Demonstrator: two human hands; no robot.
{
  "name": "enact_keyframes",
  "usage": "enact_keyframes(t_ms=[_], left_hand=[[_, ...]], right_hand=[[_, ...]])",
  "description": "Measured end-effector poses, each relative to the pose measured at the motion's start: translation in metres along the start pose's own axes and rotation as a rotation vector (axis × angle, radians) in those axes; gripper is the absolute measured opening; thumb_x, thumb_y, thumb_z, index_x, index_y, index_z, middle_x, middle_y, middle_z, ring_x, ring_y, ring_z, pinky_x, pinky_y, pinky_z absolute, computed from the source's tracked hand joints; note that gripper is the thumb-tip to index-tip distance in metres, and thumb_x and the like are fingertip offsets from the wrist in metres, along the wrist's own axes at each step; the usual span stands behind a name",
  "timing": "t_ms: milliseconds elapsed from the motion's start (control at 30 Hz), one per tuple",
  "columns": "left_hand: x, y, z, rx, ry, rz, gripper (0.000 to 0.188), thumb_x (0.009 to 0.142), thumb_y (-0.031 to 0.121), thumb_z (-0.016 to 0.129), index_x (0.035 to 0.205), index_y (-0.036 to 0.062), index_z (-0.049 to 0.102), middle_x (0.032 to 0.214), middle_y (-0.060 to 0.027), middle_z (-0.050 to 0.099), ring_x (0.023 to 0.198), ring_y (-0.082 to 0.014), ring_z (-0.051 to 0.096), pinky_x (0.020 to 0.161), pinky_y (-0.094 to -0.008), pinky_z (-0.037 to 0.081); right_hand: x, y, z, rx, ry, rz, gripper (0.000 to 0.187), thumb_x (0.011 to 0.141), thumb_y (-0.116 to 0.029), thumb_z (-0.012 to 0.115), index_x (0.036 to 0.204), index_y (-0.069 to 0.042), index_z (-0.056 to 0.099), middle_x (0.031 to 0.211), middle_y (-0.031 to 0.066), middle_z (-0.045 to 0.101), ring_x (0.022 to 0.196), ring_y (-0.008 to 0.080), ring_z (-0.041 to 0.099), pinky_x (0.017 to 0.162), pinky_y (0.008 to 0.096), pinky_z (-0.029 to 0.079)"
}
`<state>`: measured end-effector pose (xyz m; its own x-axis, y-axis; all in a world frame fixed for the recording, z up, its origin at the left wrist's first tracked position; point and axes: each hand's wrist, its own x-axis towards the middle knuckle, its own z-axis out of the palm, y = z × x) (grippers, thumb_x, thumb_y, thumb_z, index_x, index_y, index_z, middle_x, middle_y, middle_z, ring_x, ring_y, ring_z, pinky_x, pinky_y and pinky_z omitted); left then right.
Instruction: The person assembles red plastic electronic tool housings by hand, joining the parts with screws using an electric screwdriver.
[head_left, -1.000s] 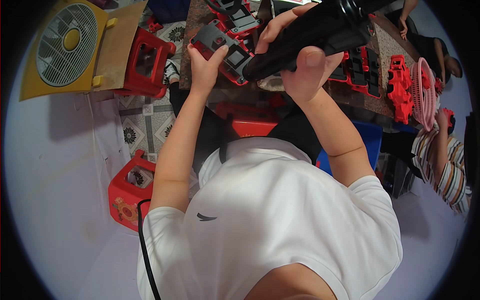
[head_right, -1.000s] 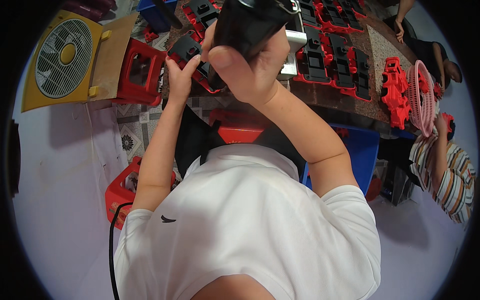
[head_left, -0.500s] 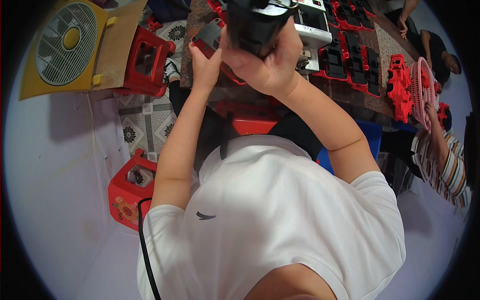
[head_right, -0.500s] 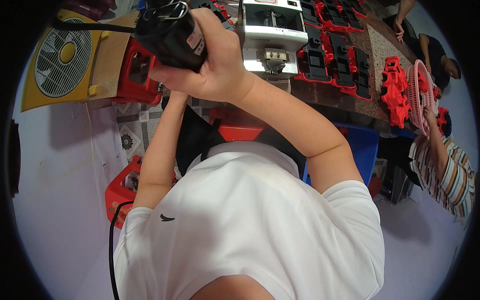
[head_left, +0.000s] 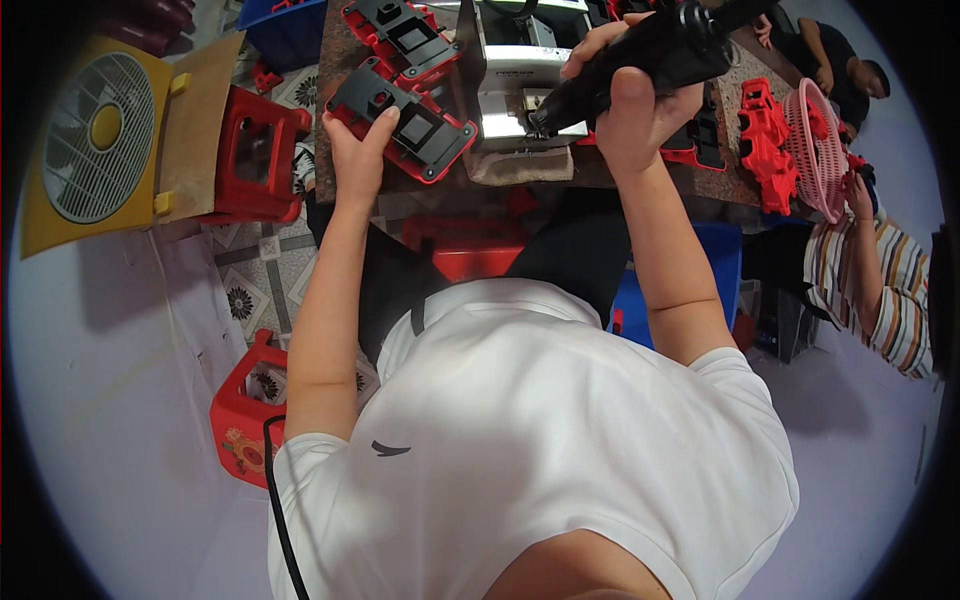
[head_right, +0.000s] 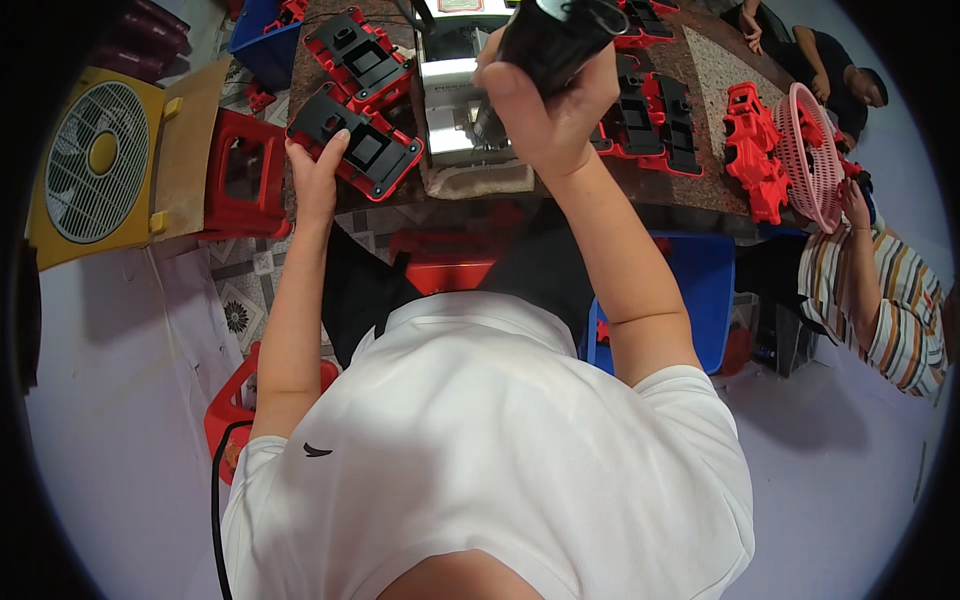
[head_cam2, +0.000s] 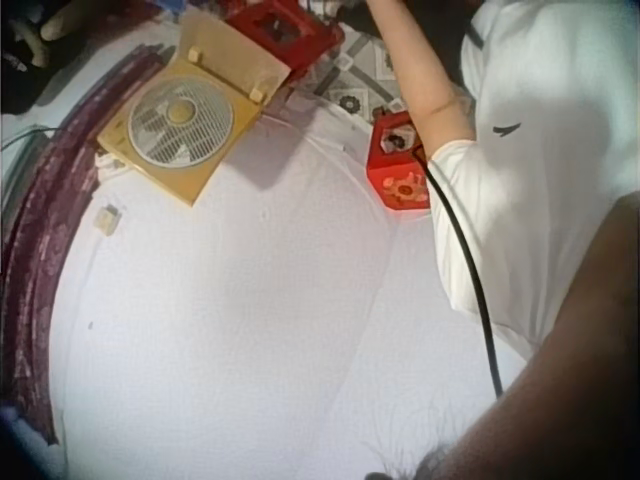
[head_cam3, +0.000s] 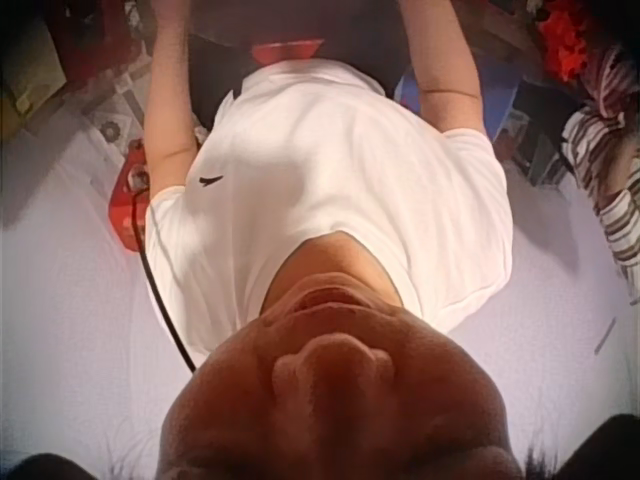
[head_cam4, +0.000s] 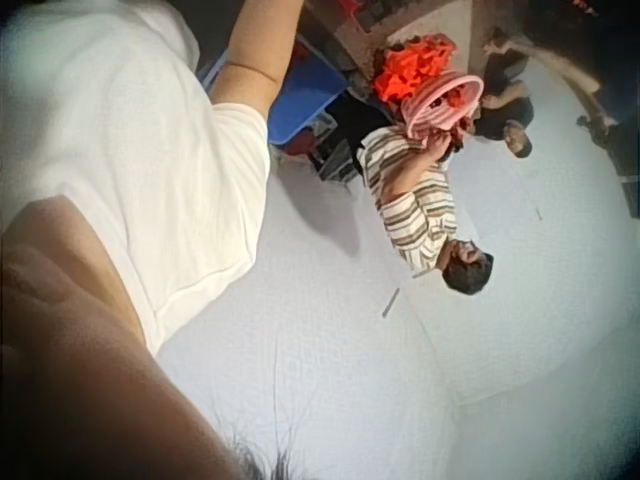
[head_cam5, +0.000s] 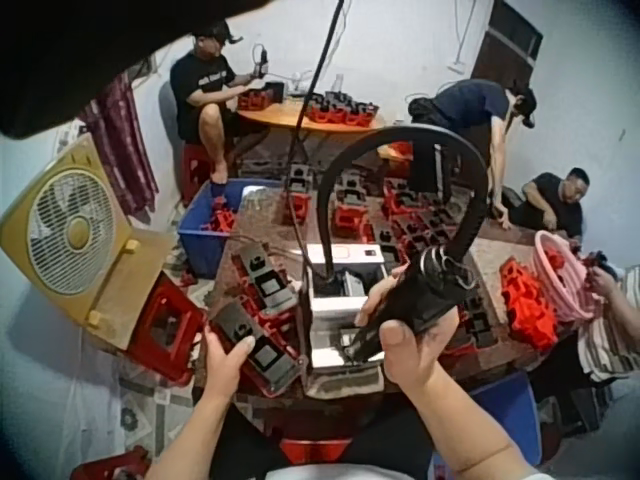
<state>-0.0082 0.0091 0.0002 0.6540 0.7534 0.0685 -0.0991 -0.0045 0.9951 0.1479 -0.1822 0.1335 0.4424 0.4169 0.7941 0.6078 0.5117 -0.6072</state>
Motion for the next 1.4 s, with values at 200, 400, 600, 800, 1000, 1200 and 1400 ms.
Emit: enact_keyframes(t_ms=[200, 400, 600, 800, 1000, 1200, 1400], left_hand=[[0.004, -0.006, -0.002, 0.051, 0.007, 0.019, 0.057, 0.078, 0.019, 0.074, 0.121, 0.0011, 0.04, 0.114, -0.0124, 0.054, 0.103, -0.0192, 0.054, 0.092, -0.0314, 0.043], [0.003, 0.0, -0.002, -0.039, 0.004, 0.001, 0.057, 0.078, 0.017, 0.075, 0.12, 0.0016, 0.04, 0.111, -0.011, 0.056, 0.1, -0.0185, 0.056, 0.089, -0.0314, 0.045], [0.005, -0.003, -0.008, -0.025, -0.045, -0.013, 0.059, 0.077, 0.016, 0.075, 0.121, 0.0021, 0.038, 0.112, -0.0105, 0.057, 0.103, -0.0185, 0.057, 0.09, -0.0316, 0.045], [0.001, 0.004, -0.008, -0.097, -0.053, -0.072, 0.062, 0.077, 0.012, 0.074, 0.123, 0.0025, 0.034, 0.114, -0.0109, 0.056, 0.105, -0.0188, 0.056, 0.093, -0.0324, 0.044], [0.002, 0.004, -0.009, -0.1, -0.063, -0.081, 0.063, 0.078, 0.012, 0.074, 0.124, 0.0029, 0.032, 0.116, -0.0112, 0.054, 0.107, -0.0196, 0.056, 0.095, -0.0333, 0.043], [0.002, 0.007, -0.004, -0.146, -0.073, -0.075, 0.063, 0.078, 0.009, 0.073, 0.125, 0.0036, 0.032, 0.115, -0.0112, 0.054, 0.108, -0.0192, 0.056, 0.096, -0.0336, 0.043], [0.0, 0.006, -0.005, -0.14, -0.032, -0.053, 0.062, 0.078, 0.008, 0.072, 0.125, 0.0032, 0.032, 0.116, -0.0115, 0.052, 0.108, -0.0188, 0.055, 0.096, -0.0334, 0.043]], right_hand=[[0.004, 0.012, 0.001, -0.074, 0.022, 0.036, 0.034, 0.088, -0.02, 0.064, 0.107, 0.002, 0.047, 0.073, 0.0128, 0.061, 0.06, 0.0171, 0.06, 0.055, 0.0267, 0.05], [0.059, -0.003, 0.039, 0.192, 0.136, 0.209, 0.031, 0.093, -0.035, 0.061, 0.093, -0.006, 0.049, 0.069, 0.0065, 0.059, 0.054, 0.0133, 0.057, 0.049, 0.0289, 0.048], [0.091, 0.03, 0.115, 0.301, 0.167, -0.131, 0.026, 0.095, -0.028, 0.06, 0.092, -0.005, 0.046, 0.068, 0.0041, 0.056, 0.053, 0.0099, 0.053, 0.049, 0.0252, 0.046], [0.09, 0.054, 0.141, 0.125, 0.14, -0.135, 0.031, 0.091, -0.031, 0.065, 0.092, -0.007, 0.045, 0.069, -0.0016, 0.052, 0.055, 0.0061, 0.046, 0.05, 0.0214, 0.037], [0.089, 0.064, 0.148, 0.097, 0.093, -0.159, 0.028, 0.091, -0.026, 0.066, 0.095, -0.006, 0.047, 0.07, -0.0021, 0.051, 0.057, 0.0058, 0.046, 0.052, 0.0212, 0.037], [0.096, 0.069, 0.156, 0.072, 0.059, -0.209, 0.027, 0.089, -0.022, 0.068, 0.098, -0.005, 0.049, 0.073, -0.0013, 0.052, 0.059, 0.0074, 0.047, 0.053, 0.0227, 0.037], [0.09, 0.06, 0.159, 0.07, -0.009, -0.133, 0.029, 0.088, -0.023, 0.069, 0.1, -0.004, 0.05, 0.074, -0.0005, 0.054, 0.06, 0.0083, 0.05, 0.054, 0.0223, 0.039]])
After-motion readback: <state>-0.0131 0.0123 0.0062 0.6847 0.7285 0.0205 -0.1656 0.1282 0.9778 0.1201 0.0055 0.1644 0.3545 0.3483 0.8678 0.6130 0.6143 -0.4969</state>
